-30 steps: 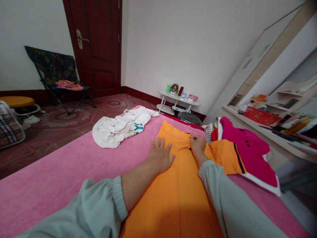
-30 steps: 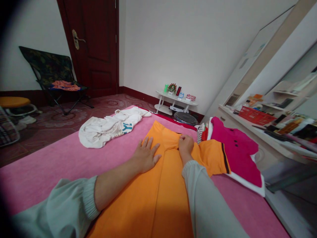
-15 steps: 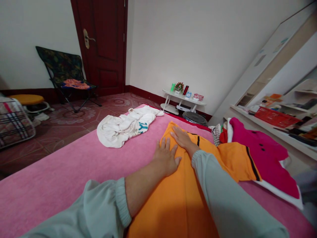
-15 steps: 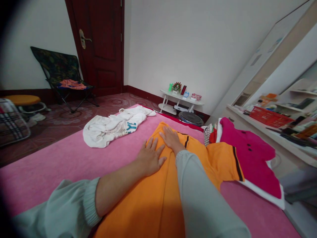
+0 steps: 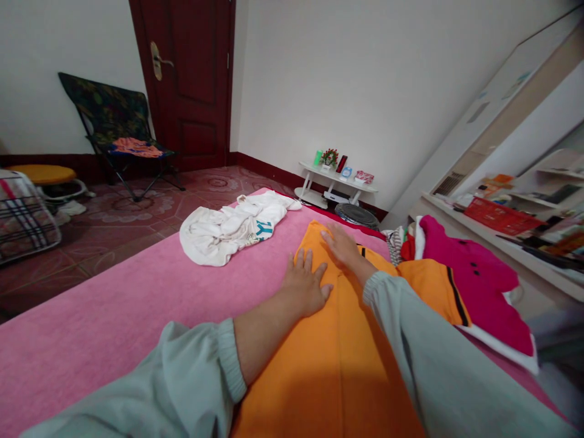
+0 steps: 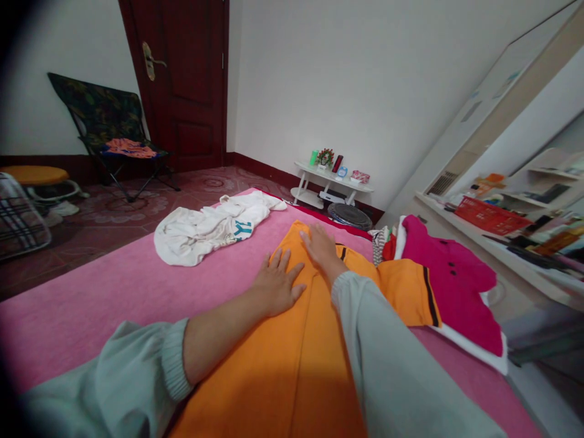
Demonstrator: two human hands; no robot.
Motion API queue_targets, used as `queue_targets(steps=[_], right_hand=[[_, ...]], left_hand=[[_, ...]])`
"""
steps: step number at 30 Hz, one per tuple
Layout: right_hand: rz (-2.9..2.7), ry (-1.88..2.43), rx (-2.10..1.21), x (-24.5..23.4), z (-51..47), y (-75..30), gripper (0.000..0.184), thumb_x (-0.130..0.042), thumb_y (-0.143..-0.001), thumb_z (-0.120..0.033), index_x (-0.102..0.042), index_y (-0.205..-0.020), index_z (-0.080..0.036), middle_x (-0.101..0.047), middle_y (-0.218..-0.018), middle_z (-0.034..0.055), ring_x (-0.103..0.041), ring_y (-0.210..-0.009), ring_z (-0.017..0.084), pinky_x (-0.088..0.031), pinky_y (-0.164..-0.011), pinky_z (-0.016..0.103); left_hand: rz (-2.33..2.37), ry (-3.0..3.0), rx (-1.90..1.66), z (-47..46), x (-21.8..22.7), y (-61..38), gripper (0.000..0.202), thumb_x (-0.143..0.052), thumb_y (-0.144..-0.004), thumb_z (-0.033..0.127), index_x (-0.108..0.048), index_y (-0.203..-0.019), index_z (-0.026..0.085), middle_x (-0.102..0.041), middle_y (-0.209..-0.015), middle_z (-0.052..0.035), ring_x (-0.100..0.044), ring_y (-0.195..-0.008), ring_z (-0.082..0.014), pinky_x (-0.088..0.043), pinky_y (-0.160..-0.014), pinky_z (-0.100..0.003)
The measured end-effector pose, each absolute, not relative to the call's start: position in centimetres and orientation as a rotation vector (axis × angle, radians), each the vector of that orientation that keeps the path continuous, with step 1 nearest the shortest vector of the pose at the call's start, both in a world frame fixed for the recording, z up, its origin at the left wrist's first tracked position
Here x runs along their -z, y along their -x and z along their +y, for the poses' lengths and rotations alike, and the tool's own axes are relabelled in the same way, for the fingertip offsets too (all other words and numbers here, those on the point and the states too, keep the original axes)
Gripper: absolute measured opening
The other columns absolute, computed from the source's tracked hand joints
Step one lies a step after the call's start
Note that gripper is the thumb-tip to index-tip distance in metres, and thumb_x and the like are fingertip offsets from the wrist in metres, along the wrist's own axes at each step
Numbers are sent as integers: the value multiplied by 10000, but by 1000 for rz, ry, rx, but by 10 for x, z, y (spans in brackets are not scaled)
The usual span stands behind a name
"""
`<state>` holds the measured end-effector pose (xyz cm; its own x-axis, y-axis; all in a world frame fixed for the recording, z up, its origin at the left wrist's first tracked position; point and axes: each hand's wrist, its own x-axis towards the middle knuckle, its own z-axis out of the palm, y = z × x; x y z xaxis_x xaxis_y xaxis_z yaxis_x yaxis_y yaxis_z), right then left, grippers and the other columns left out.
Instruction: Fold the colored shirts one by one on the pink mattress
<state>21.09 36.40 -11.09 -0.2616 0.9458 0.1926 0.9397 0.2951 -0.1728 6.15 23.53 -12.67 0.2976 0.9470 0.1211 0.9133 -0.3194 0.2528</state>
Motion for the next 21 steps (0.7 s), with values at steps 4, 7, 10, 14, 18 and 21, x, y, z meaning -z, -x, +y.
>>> queue_targets(steps=[4, 7, 10, 14, 18, 21], right_hand=[[-2298, 1905, 65, 115, 325, -256, 594, -278, -964, -497, -317, -1459, -172, -248, -1554, 127, -198, -1434, 239, -178, -1134, 491], [-2268, 2017, 12, 111, 302, -286, 547, -358, -945, -467, -418, -1398, -166, -351, -1507, 131, -323, -1380, 246, -285, -1095, 432], [-2111, 1940, 199, 97, 275, -316, 422, -428, -913, -345, -530, -1278, -159, -536, -1343, 130, -496, -1229, 222, -361, -1035, 345], [-1625, 2067, 653, 76, 230, -363, 417, -502, -850, -316, -548, -1231, -153, -583, -1214, 171, -524, -1160, 289, -427, -928, 380], [-1303, 2342, 550, 68, 209, -397, 605, -564, -778, -555, -582, -1192, -114, -617, -1129, 208, -584, -1066, 348, -472, -815, 426], [-1313, 2432, 349, 69, 212, -404, 595, -597, -713, -614, -654, -1073, -143, -665, -1039, 184, -638, -966, 342, -492, -720, 413]], left_hand=[[1748, -2444, -420, 235, 128, -61, 643, -276, -901, 602, -364, -1454, 287, -205, -1573, -94, -100, -1444, -353, -61, -1129, -575], [1755, -2442, -417, 234, 127, -61, 633, -271, -907, 592, -377, -1449, 283, -228, -1564, -107, -130, -1440, -350, -70, -1129, -565], [1741, -2450, -405, 232, 125, -60, 632, -267, -909, 591, -386, -1445, 278, -246, -1556, -123, -157, -1434, -351, -88, -1125, -563], [1739, -2451, -422, 233, 127, -60, 638, -264, -910, 589, -385, -1446, 266, -244, -1555, -133, -153, -1434, -356, -104, -1117, -570], [1750, -2457, -438, 235, 131, -61, 629, -268, -914, 580, -394, -1441, 261, -249, -1552, -141, -156, -1432, -361, -99, -1112, -577], [1744, -2476, -441, 235, 133, -61, 628, -258, -916, 582, -396, -1438, 261, -251, -1550, -146, -164, -1431, -353, -104, -1112, -570]])
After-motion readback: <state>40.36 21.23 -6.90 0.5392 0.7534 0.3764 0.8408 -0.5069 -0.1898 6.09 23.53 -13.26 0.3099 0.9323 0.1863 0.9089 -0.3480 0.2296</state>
